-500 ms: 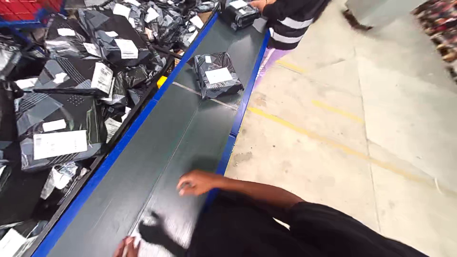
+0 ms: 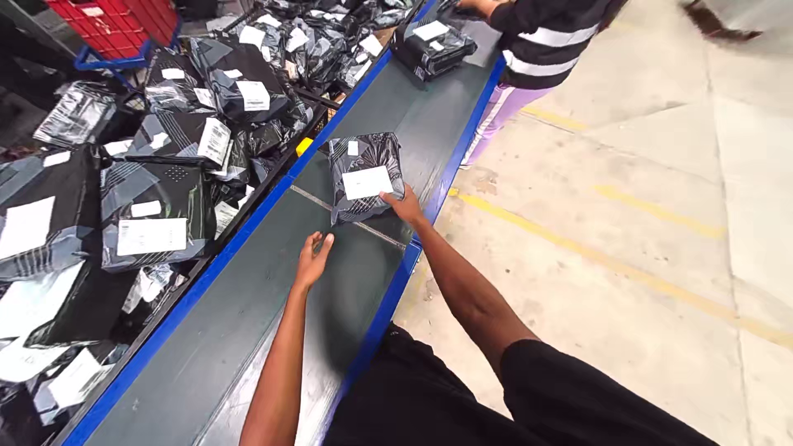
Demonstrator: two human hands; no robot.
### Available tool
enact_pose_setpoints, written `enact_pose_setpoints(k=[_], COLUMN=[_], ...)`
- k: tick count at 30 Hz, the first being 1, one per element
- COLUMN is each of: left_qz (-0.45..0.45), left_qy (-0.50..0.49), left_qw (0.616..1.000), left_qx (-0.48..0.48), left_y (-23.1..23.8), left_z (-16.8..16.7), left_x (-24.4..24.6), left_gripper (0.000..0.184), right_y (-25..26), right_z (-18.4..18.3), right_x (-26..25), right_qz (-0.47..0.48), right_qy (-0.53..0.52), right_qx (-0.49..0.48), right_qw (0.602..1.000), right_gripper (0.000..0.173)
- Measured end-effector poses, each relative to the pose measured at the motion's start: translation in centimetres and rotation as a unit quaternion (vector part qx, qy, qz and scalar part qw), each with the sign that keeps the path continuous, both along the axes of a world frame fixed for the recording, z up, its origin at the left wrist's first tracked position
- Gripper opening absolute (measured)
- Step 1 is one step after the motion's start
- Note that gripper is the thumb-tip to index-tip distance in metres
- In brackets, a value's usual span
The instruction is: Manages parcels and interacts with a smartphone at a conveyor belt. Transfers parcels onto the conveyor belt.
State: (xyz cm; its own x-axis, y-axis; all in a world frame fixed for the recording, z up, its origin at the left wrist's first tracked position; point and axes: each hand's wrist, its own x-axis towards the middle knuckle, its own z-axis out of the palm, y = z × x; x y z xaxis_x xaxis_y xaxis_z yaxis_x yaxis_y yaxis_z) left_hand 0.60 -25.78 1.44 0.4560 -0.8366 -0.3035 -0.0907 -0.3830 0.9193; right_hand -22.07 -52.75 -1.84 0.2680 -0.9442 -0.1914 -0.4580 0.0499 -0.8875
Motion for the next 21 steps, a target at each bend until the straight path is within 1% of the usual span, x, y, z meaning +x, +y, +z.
enact_pose_setpoints(k=[3,4,5,6,7,8,9,11,12,13,15,16,18,20,21], left_qz=[0.047,0.059,0.074,0.092,0.112,0.134,0.158,0.194,0.21,0.233,0.296,0.328,0.392,0.449,0.472], left_qy=[0.01,0.021,0.024,0.019,0.023,0.038,0.055,0.091,0.099,0.099,0.087,0.078,0.039,-0.056,-0.126], left_qw=[0.999,0.998,0.997,0.996,0.993,0.99,0.986,0.977,0.973,0.967,0.951,0.941,0.918,0.887,0.864], left_qx=[0.02,0.016,0.006,0.009,0.02,0.024,0.018,-0.001,-0.007,-0.014,-0.025,-0.029,-0.049,-0.092,-0.119], left_y=[-2.8,-3.1,-2.9,-1.6,0.2,2.3,4.5,9.5,12.5,15.4,21.2,23.9,28.6,33.2,35.8], left_z=[-1.7,-2.0,-2.1,-1.9,-1.6,-1.5,-1.6,-1.5,-1.4,-1.1,0.5,1.6,4.3,8.1,10.2], left_x=[1.4,1.0,0.4,0.0,-0.3,-0.8,-1.3,-2.7,-3.6,-4.3,-5.4,-5.4,-4.2,0.1,3.2], left_gripper=[0.088,0.086,0.077,0.068,0.064,0.064,0.066,0.067,0.067,0.066,0.061,0.06,0.056,0.05,0.05], right_y=[5.2,7.2,9.3,11.7,14.2,16.3,18.1,21.9,24.1,26.0,29.4,30.7,32.6,35.0,36.6], right_z=[-0.7,-0.7,-0.6,-0.3,0.1,0.6,1.1,3.1,4.1,5.1,6.8,7.6,10.0,13.0,14.6], right_x=[0.5,-0.2,-0.6,-0.3,0.2,0.4,0.3,-0.7,-1.3,-1.4,-0.1,1.6,6.9,15.6,20.8], right_qz=[0.01,0.003,-0.001,0.01,0.034,0.061,0.08,0.094,0.097,0.105,0.134,0.156,0.238,0.35,0.409], right_qy=[-0.038,-0.048,-0.062,-0.083,-0.108,-0.128,-0.146,-0.147,-0.138,-0.139,-0.156,-0.17,-0.193,-0.226,-0.245], right_qx=[0.0,-0.001,-0.002,0.004,0.019,0.049,0.098,0.23,0.281,0.314,0.348,0.356,0.338,0.297,0.286], right_qw=[0.999,0.999,0.998,0.996,0.993,0.989,0.981,0.957,0.945,0.933,0.915,0.905,0.89,0.859,0.831], right_gripper=[0.096,0.093,0.088,0.084,0.081,0.08,0.081,0.091,0.095,0.096,0.093,0.092,0.09,0.089,0.089])
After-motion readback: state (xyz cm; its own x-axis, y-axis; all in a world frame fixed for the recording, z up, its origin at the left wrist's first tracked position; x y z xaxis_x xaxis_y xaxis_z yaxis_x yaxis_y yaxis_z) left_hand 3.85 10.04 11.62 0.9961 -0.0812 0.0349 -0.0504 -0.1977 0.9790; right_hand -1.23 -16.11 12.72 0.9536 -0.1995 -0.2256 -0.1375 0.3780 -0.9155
